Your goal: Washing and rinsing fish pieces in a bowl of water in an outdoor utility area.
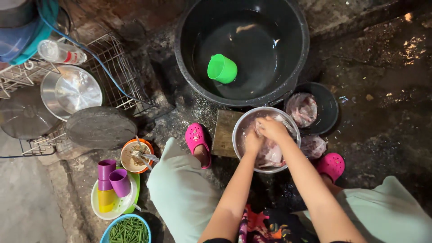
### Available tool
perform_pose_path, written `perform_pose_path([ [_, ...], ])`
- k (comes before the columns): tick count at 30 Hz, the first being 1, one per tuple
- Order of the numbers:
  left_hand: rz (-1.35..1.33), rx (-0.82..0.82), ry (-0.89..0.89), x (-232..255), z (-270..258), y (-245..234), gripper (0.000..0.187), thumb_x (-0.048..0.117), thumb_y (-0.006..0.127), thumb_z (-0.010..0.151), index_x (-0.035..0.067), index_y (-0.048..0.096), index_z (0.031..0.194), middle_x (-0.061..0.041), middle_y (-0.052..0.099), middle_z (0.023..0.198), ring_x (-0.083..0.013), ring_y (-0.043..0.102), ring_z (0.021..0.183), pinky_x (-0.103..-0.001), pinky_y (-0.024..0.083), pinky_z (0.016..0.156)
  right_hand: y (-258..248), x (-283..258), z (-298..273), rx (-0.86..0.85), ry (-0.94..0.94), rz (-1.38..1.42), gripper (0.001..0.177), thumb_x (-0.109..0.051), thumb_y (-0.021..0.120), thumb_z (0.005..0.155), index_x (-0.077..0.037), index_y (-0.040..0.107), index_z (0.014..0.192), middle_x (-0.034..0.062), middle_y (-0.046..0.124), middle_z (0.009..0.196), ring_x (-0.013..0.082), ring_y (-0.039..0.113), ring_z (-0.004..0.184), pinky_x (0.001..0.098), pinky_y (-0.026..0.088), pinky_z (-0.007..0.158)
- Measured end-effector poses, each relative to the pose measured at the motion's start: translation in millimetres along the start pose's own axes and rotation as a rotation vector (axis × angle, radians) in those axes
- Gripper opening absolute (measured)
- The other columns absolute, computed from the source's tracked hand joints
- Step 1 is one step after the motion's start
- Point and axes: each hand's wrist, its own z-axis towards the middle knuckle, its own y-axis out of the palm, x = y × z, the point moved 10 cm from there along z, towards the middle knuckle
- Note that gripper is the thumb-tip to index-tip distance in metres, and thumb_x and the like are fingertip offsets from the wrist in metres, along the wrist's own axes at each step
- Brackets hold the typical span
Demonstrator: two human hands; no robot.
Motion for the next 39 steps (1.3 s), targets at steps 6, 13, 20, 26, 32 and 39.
perform_pose_path([
  [6, -0.201, -0.392, -0.549, -4.2, -20.5, 9.7, 0.055, 0.021, 0.068, 0.085, 0.008, 0.057, 0.137, -0.028, 0.072, 0.108, -0.0415, 0.072, 0.100, -0.047, 0.055, 0.091, -64.7, -46.5, -42.0, -0.208, 0.285, 0.390, 0.047, -0.030, 0.070, 0.087, -0.022, 0.057, 0.131, 0.0094, 0.064, 0.121, 0.0413, 0.076, 0.082, 0.0457, 0.062, 0.078],
  [13, -0.214, -0.118, -0.160, 48.6, -17.6, -35.5, 0.050, 0.008, 0.064, 0.094, 0.009, 0.052, 0.142, -0.026, 0.059, 0.119, -0.0442, 0.059, 0.109, -0.049, 0.049, 0.094, -51.3, -26.9, -46.3, 0.307, -0.136, 0.393, 0.041, -0.026, 0.084, 0.081, -0.009, 0.060, 0.109, 0.0092, 0.069, 0.104, 0.0249, 0.067, 0.093, 0.0375, 0.054, 0.077],
  [20, -0.232, -0.056, -0.021, 88.0, -27.5, -63.0, 0.051, 0.000, 0.063, 0.090, 0.008, 0.054, 0.140, -0.028, 0.056, 0.122, -0.0476, 0.059, 0.110, -0.049, 0.050, 0.094, -56.5, -21.1, -72.5, 0.322, 0.020, 0.584, 0.030, -0.023, 0.083, 0.079, -0.007, 0.073, 0.103, 0.0072, 0.062, 0.099, 0.0212, 0.062, 0.075, 0.0329, 0.052, 0.067],
  [26, -0.233, -0.117, -0.007, 114.3, -29.6, -76.8, 0.050, -0.003, 0.063, 0.087, 0.008, 0.057, 0.136, -0.024, 0.067, 0.114, -0.0441, 0.066, 0.102, -0.049, 0.053, 0.087, -49.2, 0.2, -84.7, 0.453, 0.033, 0.723, 0.019, -0.018, 0.083, 0.083, -0.004, 0.073, 0.092, 0.0059, 0.061, 0.098, 0.0152, 0.064, 0.080, 0.0303, 0.053, 0.070],
  [32, -0.217, -0.159, -0.011, 124.2, -30.4, -86.9, 0.054, -0.005, 0.062, 0.083, 0.010, 0.058, 0.134, -0.023, 0.067, 0.119, -0.0428, 0.067, 0.103, -0.048, 0.054, 0.087, -56.4, 2.6, -95.3, 0.512, -0.005, 0.850, 0.014, -0.012, 0.082, 0.083, -0.005, 0.074, 0.091, 0.0040, 0.061, 0.098, 0.0133, 0.059, 0.081, 0.0261, 0.050, 0.072],
  [39, -0.337, -0.216, 0.093, 122.7, -32.9, -82.1, 0.047, -0.003, 0.064, 0.086, 0.010, 0.061, 0.130, -0.023, 0.069, 0.120, -0.0424, 0.068, 0.110, -0.045, 0.054, 0.091, -23.9, 35.8, -93.2, 0.331, 0.117, 1.340, 0.007, -0.009, 0.075, 0.086, -0.004, 0.073, 0.090, -0.0015, 0.066, 0.094, 0.0065, 0.062, 0.086, 0.0213, 0.048, 0.081],
])
